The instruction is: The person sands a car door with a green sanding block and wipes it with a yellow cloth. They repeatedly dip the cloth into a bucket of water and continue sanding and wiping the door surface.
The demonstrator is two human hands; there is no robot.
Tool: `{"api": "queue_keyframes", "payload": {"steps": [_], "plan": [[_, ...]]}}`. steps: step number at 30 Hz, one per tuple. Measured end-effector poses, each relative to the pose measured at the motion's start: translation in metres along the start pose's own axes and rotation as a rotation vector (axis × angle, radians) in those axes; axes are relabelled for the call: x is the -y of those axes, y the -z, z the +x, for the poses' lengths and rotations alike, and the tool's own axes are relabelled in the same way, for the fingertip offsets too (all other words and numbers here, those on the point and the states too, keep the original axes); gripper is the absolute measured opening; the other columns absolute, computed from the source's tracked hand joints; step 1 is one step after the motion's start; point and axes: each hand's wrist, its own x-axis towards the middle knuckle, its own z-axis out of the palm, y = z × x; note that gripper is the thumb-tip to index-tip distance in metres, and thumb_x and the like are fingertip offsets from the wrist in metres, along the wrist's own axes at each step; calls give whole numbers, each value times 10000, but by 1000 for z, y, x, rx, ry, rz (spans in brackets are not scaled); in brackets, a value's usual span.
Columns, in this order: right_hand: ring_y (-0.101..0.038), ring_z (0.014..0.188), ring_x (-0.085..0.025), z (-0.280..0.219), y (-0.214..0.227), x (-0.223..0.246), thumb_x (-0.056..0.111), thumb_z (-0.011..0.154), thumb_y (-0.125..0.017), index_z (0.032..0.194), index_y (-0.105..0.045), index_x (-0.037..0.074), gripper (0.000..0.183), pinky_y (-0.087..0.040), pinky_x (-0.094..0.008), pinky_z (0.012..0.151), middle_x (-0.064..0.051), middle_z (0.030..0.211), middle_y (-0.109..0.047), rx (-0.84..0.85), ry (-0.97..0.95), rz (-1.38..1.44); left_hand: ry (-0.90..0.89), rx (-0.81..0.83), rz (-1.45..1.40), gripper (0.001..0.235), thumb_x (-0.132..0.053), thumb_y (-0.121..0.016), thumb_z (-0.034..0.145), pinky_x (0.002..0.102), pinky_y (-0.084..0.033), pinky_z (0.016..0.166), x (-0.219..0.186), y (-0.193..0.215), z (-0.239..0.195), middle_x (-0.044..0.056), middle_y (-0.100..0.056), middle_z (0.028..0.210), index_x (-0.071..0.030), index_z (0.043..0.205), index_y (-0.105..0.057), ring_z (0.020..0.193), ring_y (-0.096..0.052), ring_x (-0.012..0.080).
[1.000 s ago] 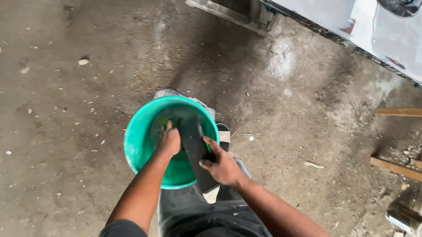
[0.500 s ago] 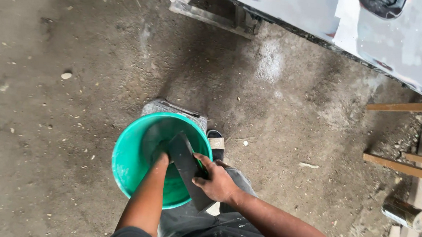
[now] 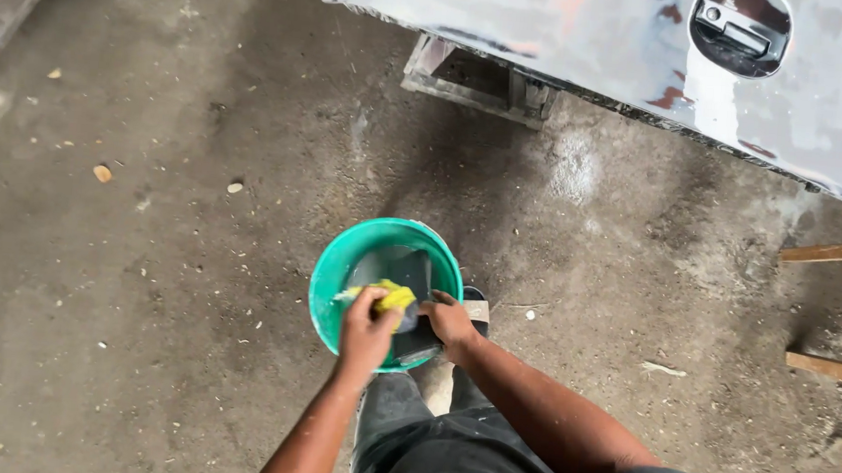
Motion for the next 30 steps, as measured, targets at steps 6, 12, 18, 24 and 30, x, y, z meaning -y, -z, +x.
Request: {"api": "queue_keyframes", "payload": {"steps": [6, 12, 18, 24, 30], "plan": [[-690, 1047, -286, -33, -28, 1, 160, 992, -526, 1372, -529, 119, 382, -572, -465, 894, -137, 1220, -661, 402, 133, 487, -152, -254, 631, 460, -370, -838, 787, 546, -410, 939, -44, -28, -8, 257, -563, 1374, -82, 1112, -687, 1221, -485, 450], [-663, 1051, -278, -70, -33, 16, 488, 1020, -414, 1439, -505, 243, 494, -548, -465, 878, -81, 1238, -679, 368, -95, 566, -175, -209, 413, 393, -374, -667, 969, 539, -405, 1071, 10, -39, 7, 210, -605, 1323, -128, 1271, -616, 1299, -505, 437], [-675, 1126, -244, -94, -34, 9, 267, 957, -551, 1506, -425, 250, 564, -576, -451, 934, -57, 1310, -657, 435, 109, 613, 78, -207, 603, 284, -322, -601, 993, 553, -491, 864, 28, -20, 37, 229, -690, 1132, -87, 1149, -635, 1044, -643, 453], [-645, 1015, -175, -95, -26, -1, 247, 964, -609, 1564, -383, 256, 641, -549, -379, 824, -41, 1232, -638, 378, 125, 368, 116, -409, 493, 297, -355, -612, 1009, 550, -506, 776, 35, 8, 57, 234, -708, 1039, -74, 1102, -636, 932, -665, 465], [-685, 1028, -174, -122, -39, 24, 234, 925, -562, 1556, -374, 254, 659, -573, -344, 846, -22, 1244, -678, 324, 144, 556, -114, -248, 326, 385, -395, -702, 916, 521, -522, 777, -12, -21, -12, 239, -707, 1004, -43, 1058, -642, 930, -673, 450]]}}
